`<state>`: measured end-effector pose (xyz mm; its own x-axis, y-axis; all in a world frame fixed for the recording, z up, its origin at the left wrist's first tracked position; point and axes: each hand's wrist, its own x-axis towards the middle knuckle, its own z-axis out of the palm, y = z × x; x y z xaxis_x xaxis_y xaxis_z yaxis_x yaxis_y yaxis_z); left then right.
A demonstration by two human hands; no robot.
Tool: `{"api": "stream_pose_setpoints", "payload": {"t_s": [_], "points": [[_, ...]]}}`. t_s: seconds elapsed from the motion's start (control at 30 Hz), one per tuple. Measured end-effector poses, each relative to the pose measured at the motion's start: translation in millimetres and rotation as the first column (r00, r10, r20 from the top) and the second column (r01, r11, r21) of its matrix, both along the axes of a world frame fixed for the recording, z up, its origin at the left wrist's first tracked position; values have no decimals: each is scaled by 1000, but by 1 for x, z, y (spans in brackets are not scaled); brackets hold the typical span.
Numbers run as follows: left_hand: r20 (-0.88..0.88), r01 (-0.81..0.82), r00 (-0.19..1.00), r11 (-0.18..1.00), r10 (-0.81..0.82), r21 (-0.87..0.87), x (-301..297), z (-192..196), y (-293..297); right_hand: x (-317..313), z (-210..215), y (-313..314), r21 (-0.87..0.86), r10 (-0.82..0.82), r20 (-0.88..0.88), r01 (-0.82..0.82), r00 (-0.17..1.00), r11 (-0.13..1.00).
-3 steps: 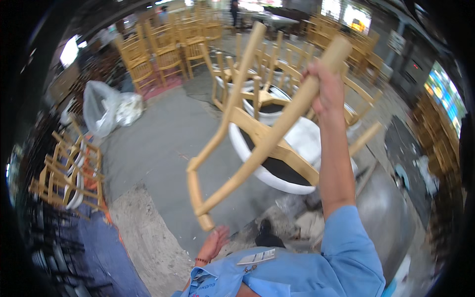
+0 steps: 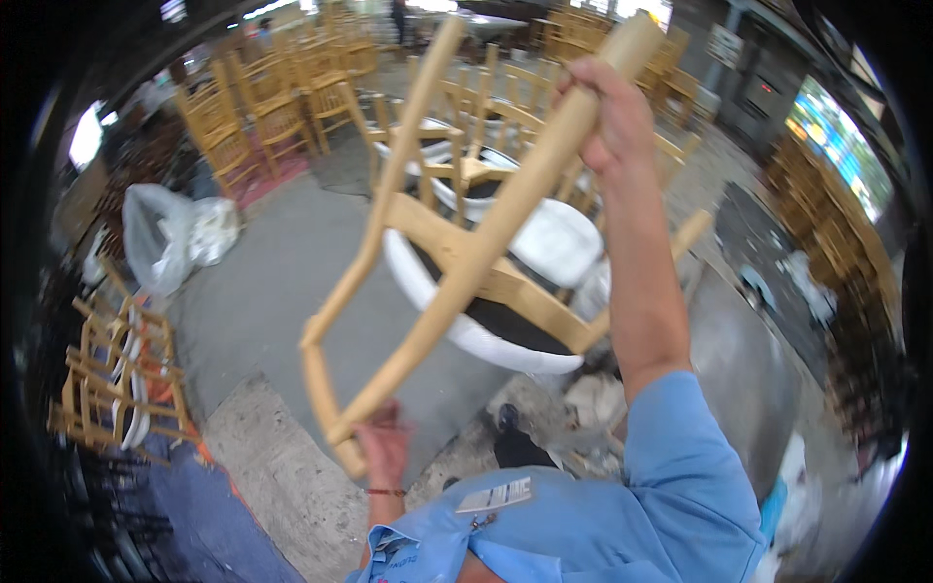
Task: The person assembles wooden chairs by attaching white cushioned seats to chair frames, using a power sander to smooth the leg ends, and tapping the legs with a wooden mallet to secure them. The person repeats this process for multiple chairs in a workshop setting.
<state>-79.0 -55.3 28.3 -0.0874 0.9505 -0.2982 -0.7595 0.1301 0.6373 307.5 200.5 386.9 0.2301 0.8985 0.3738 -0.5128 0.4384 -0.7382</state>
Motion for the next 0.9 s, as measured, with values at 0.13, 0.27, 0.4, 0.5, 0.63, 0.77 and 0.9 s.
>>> {"api": "stream_pose_setpoints", "payload": {"t_s": [0.13, 0.27, 0.4, 0.5, 0.63, 0.77, 0.9], "points": [[301, -298, 944, 749, 137, 592, 4, 74, 1, 1, 39, -79, 1, -45, -8, 45, 999, 999], [208, -273, 962, 675, 177, 686, -53, 127, -21, 22, 40, -150, -17, -157, -176, 157, 972, 988], [136, -68, 989, 630, -61, 774, -35, 167, -33, 89, 30, -230, -60, -281, -288, 275, 916, 959], [80, 37, 976, 515, -202, 856, -3, 184, -51, 150, 24, -303, -35, -283, -376, 292, 882, 956], [57, -51, 998, 342, -7, 938, 96, 247, -92, 248, 6, -414, -42, -383, -454, 410, 804, 911], [85, -31, 925, 151, -370, 988, 226, 297, -160, 352, -5, -555, -220, -657, -327, 622, 679, 752], [15, -12, 972, 15, -234, 1000, 348, 357, -259, 392, -51, -665, -304, -670, 101, 664, 736, 683]]}}
